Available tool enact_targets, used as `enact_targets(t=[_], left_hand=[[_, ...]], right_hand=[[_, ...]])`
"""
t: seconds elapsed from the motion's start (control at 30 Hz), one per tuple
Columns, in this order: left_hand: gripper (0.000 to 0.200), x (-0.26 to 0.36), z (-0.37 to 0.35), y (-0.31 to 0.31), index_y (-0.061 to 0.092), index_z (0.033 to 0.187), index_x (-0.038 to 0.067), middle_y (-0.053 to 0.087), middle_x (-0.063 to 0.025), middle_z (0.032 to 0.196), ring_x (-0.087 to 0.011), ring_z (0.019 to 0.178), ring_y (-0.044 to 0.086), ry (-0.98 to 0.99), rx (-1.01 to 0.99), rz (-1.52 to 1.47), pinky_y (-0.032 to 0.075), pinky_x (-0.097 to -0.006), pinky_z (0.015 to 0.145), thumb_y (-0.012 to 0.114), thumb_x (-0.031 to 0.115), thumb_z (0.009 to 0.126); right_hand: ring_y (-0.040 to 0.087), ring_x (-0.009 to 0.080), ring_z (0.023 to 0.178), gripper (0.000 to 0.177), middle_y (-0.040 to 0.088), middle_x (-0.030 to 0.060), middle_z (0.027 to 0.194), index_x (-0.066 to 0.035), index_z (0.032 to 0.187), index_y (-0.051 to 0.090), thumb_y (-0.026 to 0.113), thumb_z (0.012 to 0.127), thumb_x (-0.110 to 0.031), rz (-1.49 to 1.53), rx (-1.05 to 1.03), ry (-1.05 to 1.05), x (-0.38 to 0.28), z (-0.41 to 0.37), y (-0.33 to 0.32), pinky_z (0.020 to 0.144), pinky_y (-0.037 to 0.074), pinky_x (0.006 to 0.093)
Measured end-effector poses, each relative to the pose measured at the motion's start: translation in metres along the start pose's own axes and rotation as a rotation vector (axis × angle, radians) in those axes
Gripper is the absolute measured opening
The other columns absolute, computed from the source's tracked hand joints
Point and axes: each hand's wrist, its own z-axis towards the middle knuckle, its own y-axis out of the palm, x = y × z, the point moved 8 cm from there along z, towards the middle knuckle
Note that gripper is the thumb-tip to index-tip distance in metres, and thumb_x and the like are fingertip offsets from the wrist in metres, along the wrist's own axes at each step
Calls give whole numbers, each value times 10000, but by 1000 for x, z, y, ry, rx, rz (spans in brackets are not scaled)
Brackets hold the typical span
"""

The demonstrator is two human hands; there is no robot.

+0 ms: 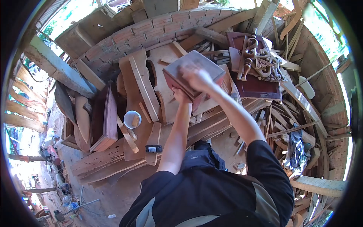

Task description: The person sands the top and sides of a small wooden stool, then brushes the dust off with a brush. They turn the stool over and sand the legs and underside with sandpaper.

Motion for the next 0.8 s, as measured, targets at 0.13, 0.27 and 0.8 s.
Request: enact_targets(t=[0.13, 0.27, 0.8], left_hand=[[776, -30, 29, -29, 510, 1347, -138, 646, -239, 1252, -360, 1177, 635, -12, 58, 95, 523, -406, 982, 229, 526, 1060], [753, -9, 0, -13, 510, 1346, -140, 632, -244, 1273, -348, 1166, 641, -26, 140, 90, 529, -397, 958, 275, 517, 1063], [792, -14, 8, -15, 541, 1311, -154, 648, -244, 1253, -375, 1135, 647, 63, 92, -172, 529, -403, 948, 290, 550, 1048]], right_hand=[[513, 334, 1319, 332, 606, 91, 1377, -125, 1210, 694, 553, 922, -211, 147, -170, -121, 13, 9, 5, 1097, 394, 470], [556, 323, 1244, 298, 617, 107, 1345, -111, 1147, 702, 529, 911, -167, -109, -199, 473, 71, 22, 10, 1079, 402, 458], [544, 292, 1312, 337, 627, 28, 1377, -221, 1223, 718, 553, 950, -328, 336, -311, -76, -2, 25, 17, 1133, 386, 425]])
